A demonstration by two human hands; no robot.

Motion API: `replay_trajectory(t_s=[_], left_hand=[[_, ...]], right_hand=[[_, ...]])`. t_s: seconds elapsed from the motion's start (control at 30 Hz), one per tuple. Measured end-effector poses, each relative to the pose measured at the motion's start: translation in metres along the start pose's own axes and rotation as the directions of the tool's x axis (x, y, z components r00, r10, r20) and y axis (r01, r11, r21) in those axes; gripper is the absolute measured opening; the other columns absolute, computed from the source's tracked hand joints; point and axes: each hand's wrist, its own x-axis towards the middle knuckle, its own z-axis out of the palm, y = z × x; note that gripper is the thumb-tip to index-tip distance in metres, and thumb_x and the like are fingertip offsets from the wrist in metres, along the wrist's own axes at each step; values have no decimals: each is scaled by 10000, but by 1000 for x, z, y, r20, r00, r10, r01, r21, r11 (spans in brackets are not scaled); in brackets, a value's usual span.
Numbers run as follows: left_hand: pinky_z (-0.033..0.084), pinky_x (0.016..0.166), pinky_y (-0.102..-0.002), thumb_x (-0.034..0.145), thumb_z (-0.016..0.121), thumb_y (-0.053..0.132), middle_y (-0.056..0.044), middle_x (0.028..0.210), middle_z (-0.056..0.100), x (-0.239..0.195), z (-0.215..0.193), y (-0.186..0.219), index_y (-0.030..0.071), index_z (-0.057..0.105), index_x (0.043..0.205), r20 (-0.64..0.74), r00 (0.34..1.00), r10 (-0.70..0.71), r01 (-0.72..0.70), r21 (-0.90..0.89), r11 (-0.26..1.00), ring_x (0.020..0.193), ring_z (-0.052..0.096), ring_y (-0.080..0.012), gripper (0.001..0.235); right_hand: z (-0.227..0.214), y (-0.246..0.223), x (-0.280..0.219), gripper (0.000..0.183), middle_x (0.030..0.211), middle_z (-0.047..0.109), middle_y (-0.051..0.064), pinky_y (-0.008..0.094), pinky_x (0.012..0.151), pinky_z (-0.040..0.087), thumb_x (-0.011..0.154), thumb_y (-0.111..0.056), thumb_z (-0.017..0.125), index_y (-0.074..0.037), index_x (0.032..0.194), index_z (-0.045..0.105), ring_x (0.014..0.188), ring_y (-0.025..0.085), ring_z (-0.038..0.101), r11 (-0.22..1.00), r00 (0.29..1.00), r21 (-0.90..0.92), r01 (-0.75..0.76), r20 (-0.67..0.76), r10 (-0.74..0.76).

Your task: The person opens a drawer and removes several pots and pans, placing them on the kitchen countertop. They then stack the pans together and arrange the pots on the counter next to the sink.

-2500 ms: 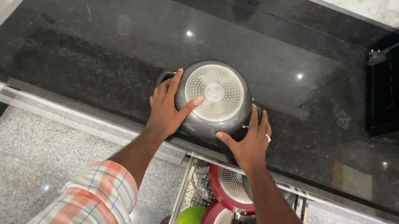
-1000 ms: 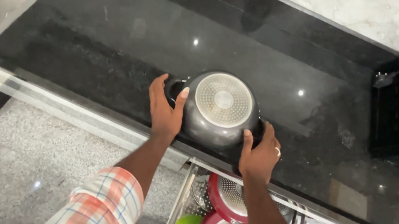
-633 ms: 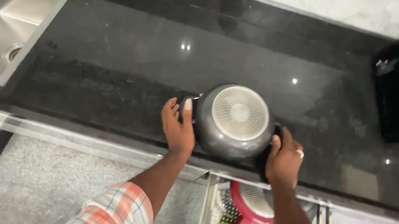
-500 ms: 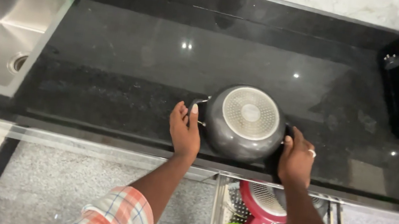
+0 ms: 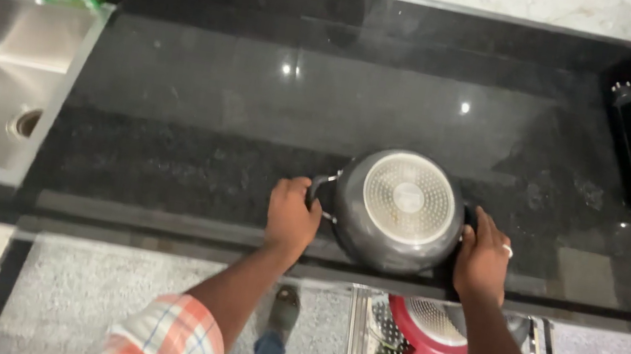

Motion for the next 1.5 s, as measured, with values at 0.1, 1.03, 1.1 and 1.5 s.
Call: replay_trajectory(t_s=[0.1,1.03,1.1,1.5], left_hand=[[539,864,-499,726,834,178,-204,1014,667,19,-14,7,25,683,1056,135,991,-1,-17,135,991,993,645,-420,393],[549,895,-490,901,741,251,-193,1062,730,129,-127,-69,64,662,1115,225,899,-376,347,158,925,1040,687,-404,295],[562,894,-464,904,734,283,-134,1066,751,146,-151,-74,104,682,1123,204,848,-489,452,202,869,1049,707,-352,287],[585,649,-328,839,819,153,-114,873,773,272,-221,-217,48,697,1256,122,881,-457,471,-135,872,653,769,-183,447]], right_hand=[[0,0,3,412,1401,617,209,499,1090,421,1025,-126,587,-12,1421,590,1278,425,541,999,1000,-43,2,11,-2],[77,-174,80,427,1204,739,159,403,926,552,910,4,652,-73,1330,673,1049,292,732,905,961,323,-277,77,267],[94,-199,90,409,1212,734,158,405,928,546,902,5,663,-64,1305,684,1055,301,726,911,964,315,-267,66,259],[203,-348,177,318,1183,735,172,408,924,554,905,-26,655,-50,1218,707,1063,326,730,909,991,397,-130,28,129]])
